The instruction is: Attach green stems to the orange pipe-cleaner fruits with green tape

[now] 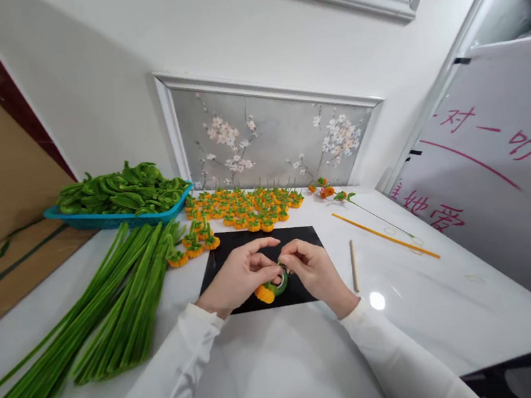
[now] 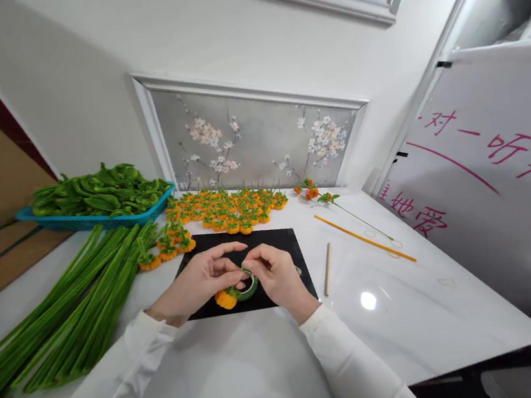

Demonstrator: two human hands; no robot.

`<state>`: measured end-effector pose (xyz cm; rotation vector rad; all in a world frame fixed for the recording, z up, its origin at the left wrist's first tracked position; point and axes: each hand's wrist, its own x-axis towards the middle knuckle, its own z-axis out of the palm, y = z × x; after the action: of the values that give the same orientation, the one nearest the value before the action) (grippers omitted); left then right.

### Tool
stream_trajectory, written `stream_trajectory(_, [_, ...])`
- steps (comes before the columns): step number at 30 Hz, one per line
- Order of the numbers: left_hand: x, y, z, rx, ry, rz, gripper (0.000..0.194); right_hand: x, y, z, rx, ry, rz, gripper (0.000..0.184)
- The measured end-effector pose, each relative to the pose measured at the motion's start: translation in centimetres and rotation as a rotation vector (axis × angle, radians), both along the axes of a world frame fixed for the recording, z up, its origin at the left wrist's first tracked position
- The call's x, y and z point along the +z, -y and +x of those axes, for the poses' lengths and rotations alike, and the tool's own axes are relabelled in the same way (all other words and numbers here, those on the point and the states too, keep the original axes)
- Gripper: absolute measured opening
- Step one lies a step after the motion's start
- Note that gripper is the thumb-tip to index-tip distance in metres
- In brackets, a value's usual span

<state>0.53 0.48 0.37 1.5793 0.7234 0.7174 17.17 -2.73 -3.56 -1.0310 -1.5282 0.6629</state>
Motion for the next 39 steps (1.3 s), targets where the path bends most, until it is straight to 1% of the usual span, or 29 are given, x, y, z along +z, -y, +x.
stream_trajectory(3, [0.4, 0.2, -0.4, -0.106, 0.062, -0.086, 0.052, 0.0, 0.1, 0.0, 0.05, -0.066, 0.004, 0.016])
stream_trajectory(5, [0.5, 0.3, -0.5, -0.137, 0.075, -0.114, 0.05, 0.0, 0.2, -0.2, 0.065, -0.096, 0.003, 0.016])
stream_trajectory(7, [0.6, 0.4, -0.4, -0.139, 0.056, -0.102, 0.049, 0.0, 0.3, -0.3, 0.056, -0.093, 0.019, 0.015])
stream_trajectory(9, [0.6, 0.4, 0.0, -0.098, 0.013, -0.052, 0.049, 0.1, 0.4, -0.4, 0.022, -0.044, 0.058, 0.014])
stream_trajectory(13, [0.2, 0.4, 0.7, 0.071, -0.017, 0.067, 0.044, 0.5, 0.5, -0.4, -0.04, 0.09, 0.132, 0.013])
stream_trajectory(15, [0.0, 0.3, 0.8, 0.105, -0.034, 0.083, 0.041, 0.7, 0.5, -0.3, -0.045, 0.125, 0.15, 0.014])
stream_trajectory(18, [0.0, 0.2, 0.6, 0.07, -0.051, 0.043, 0.048, 0.9, 0.5, -0.2, -0.036, 0.147, 0.172, 0.014])
stream_trajectory(21, [0.0, 0.0, 0.3, 0.016, -0.046, 0.022, 0.058, 1.0, 0.6, -0.2, 0.003, 0.122, 0.169, 0.015])
stream_trajectory(24, [0.0, 0.0, 0.2, -0.03, -0.033, 0.038, 0.059, 0.9, 0.5, -0.2, 0.064, 0.05, 0.147, 0.015])
stream_trajectory(28, [0.0, 0.1, 0.1, -0.063, -0.012, 0.021, 0.06, 0.7, 0.4, -0.3, 0.15, -0.071, 0.096, 0.016])
stream_trajectory(32, [0.2, 0.2, 0.0, -0.101, -0.006, 0.011, 0.064, 0.5, 0.3, -0.4, 0.191, -0.122, 0.031, 0.016])
stream_trajectory(36, [0.2, 0.3, 0.1, -0.139, -0.016, 0.011, 0.071, 0.4, 0.3, -0.4, 0.205, -0.101, -0.012, 0.019])
stream_trajectory(39, [0.1, 0.3, 0.1, -0.143, -0.006, -0.017, 0.076, 0.3, 0.3, -0.5, 0.159, -0.013, 0.013, 0.021])
